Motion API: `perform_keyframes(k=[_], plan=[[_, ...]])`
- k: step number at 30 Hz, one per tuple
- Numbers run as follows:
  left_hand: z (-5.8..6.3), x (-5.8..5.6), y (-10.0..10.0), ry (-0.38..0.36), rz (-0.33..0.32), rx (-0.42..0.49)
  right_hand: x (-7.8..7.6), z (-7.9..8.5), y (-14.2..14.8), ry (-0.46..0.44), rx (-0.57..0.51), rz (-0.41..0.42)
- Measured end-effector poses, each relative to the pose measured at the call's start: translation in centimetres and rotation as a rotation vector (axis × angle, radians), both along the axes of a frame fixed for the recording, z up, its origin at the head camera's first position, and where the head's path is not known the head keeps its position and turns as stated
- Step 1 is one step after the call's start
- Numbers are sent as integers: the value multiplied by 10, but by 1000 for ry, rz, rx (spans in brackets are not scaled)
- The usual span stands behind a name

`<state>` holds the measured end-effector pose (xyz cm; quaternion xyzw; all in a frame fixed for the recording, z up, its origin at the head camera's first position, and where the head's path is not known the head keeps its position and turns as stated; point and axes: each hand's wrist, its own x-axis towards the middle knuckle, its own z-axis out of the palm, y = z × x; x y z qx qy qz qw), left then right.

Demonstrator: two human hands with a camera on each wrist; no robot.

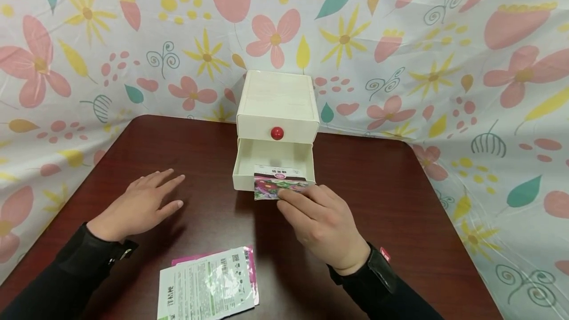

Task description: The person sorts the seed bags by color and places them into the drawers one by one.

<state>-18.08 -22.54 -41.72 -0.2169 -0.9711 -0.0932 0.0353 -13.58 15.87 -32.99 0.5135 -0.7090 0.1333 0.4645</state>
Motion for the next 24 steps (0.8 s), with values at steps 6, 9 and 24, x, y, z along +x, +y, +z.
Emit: perform_keyframes(k=[6,9,24], plan=[[2,1,2,-7,-2,11,-8,-7,-2,-51,35,-30],[3,3,3,-8,-3,17,-13,-12,-1,-86,46,-62],[2,0,2,-9,8,3,-40,-38,7,-247,110,-158]])
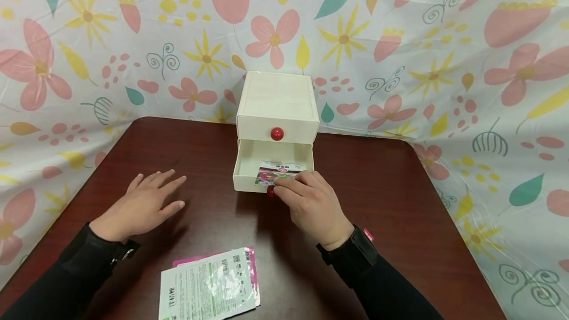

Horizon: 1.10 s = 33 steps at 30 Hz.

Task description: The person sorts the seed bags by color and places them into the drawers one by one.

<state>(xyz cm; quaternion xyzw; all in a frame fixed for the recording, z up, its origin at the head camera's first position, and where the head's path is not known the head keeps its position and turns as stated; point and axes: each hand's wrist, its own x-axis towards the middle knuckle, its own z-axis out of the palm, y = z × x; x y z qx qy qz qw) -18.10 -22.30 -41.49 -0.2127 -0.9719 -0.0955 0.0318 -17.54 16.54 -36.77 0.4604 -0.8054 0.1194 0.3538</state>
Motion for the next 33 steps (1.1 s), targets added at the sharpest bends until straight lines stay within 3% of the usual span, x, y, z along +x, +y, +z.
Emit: perform_keyframes(k=[12,33], plan=[[1,-1,1,-16,9,-4,-11,-8,-3,-87,54,-89],[1,-2,3,-15,4,-1,-30,-13,-5,-133,64,-167]])
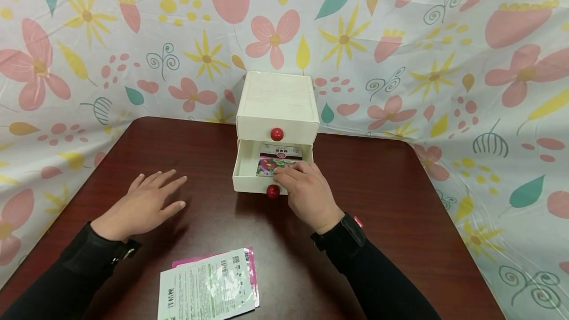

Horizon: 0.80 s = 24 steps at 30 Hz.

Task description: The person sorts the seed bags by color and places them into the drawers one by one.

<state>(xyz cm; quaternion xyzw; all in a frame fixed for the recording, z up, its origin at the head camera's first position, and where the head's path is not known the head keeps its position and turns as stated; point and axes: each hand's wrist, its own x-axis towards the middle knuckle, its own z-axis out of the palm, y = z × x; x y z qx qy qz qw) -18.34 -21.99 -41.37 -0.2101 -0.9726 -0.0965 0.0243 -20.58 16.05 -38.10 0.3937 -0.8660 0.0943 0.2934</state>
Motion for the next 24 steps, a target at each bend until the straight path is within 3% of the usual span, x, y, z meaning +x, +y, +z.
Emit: perform_keyframes(k=[8,24], plan=[[0,2,1,-6,2,0,3,-1,-1,-47,-8,-60],[1,5,-1,-15,-9,6,13,11,-1,-29,-75,-10]])
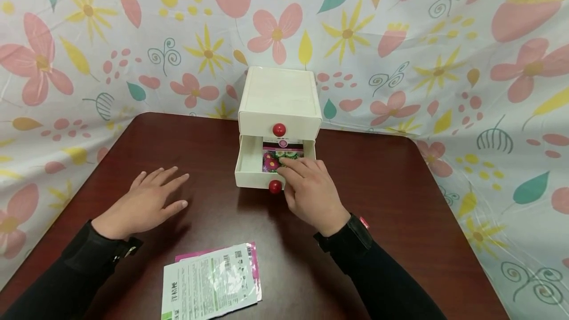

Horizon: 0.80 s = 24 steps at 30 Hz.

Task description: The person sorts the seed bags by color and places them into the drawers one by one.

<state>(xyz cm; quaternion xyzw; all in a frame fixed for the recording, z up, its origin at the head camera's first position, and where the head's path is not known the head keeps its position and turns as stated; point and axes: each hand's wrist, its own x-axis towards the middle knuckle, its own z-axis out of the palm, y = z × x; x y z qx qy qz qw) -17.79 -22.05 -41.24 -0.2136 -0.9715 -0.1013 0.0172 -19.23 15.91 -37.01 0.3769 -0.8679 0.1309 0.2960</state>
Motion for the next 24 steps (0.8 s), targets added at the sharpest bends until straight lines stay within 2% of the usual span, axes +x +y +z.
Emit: perform_keyframes(k=[5,13,19,24], plan=[[1,3,3,1,-18,7,11,5,0,13,-30,59],[2,8,6,5,-40,7,26,12,-1,-63,14,175],[-8,11,7,-17,-52,-14,30,8,-2,-90,67,230],[-14,13,7,-33,-56,-13,31,9,-1,-75,78,238]])
